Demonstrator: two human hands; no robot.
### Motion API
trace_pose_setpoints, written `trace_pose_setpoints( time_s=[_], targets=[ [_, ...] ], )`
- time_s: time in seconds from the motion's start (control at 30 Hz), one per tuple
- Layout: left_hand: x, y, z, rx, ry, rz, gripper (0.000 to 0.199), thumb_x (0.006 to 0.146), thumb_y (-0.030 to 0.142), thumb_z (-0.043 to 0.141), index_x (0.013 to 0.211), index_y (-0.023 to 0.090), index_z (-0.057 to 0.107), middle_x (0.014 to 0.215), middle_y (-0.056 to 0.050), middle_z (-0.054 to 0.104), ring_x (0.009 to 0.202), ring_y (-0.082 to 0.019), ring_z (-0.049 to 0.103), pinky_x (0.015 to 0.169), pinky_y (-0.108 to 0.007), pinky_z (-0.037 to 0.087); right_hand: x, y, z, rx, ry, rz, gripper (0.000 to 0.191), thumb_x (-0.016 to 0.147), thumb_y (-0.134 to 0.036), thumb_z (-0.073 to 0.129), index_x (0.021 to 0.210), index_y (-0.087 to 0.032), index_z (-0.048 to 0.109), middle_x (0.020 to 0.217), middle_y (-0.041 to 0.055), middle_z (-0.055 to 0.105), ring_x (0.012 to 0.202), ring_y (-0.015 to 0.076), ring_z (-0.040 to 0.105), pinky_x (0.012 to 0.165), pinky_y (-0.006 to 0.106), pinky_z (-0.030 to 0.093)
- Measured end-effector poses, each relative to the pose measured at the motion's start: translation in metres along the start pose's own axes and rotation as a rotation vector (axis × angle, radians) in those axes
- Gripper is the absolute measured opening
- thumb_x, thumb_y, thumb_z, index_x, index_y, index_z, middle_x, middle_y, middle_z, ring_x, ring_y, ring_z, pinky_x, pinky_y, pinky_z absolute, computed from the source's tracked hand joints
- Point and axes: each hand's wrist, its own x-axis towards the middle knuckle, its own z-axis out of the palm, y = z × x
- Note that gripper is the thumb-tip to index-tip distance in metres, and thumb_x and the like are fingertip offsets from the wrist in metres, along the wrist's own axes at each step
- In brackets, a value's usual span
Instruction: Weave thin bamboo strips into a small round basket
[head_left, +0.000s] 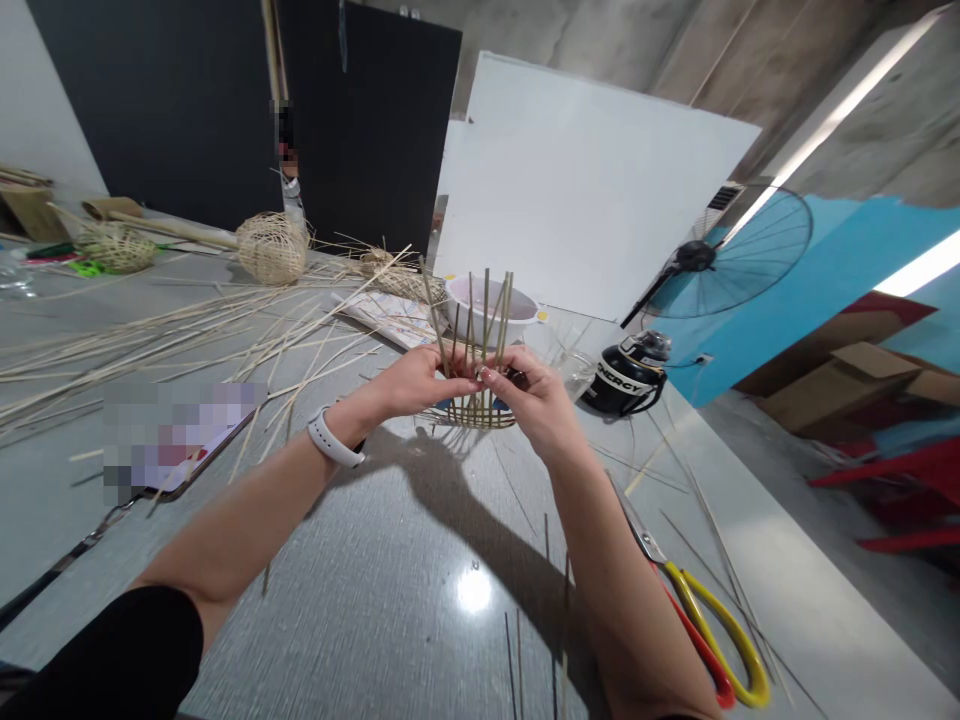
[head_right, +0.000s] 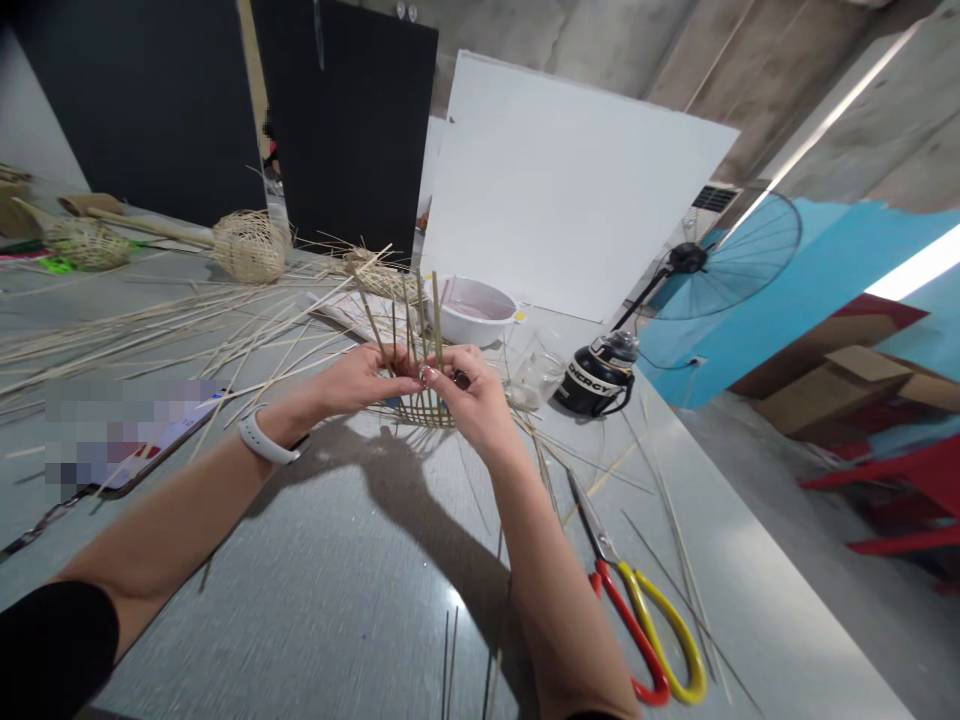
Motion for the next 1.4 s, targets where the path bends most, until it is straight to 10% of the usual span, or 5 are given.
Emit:
trace_pose_setpoints(
  time_s=[0.77,1.4],
  targets=[
    [0.000,0.001,0.002,-0.067,0.064,-0.171,0.018,0.079,0.023,0.068,0.089,0.014,0.055,0.069,-0.002,0.069,0.062,-0.011,0.064,0.059,-0.022,0.046,-0.002,0.000,0.007,0.028,0.065,0.113,0.021,0.083,-0.040,0.068,0.090,-0.020,0.068,0.077,0.0020,0.061,0.069,0.0151,0.049,0.061,0.029,0.039],
    [0.005,-0.013,0.005,-0.074,0.095,0.006,0.014,0.088,0.027,0.058,0.093,0.014,0.059,0.077,-0.002,0.067,0.074,-0.013,0.067,0.076,-0.027,0.050,0.001,0.010,0.012,0.063,0.130,0.167,0.023,0.083,-0.037,0.062,0.096,-0.019,0.064,0.077,-0.0004,0.060,0.069,0.0142,0.051,0.065,0.029,0.040]
  ],
)
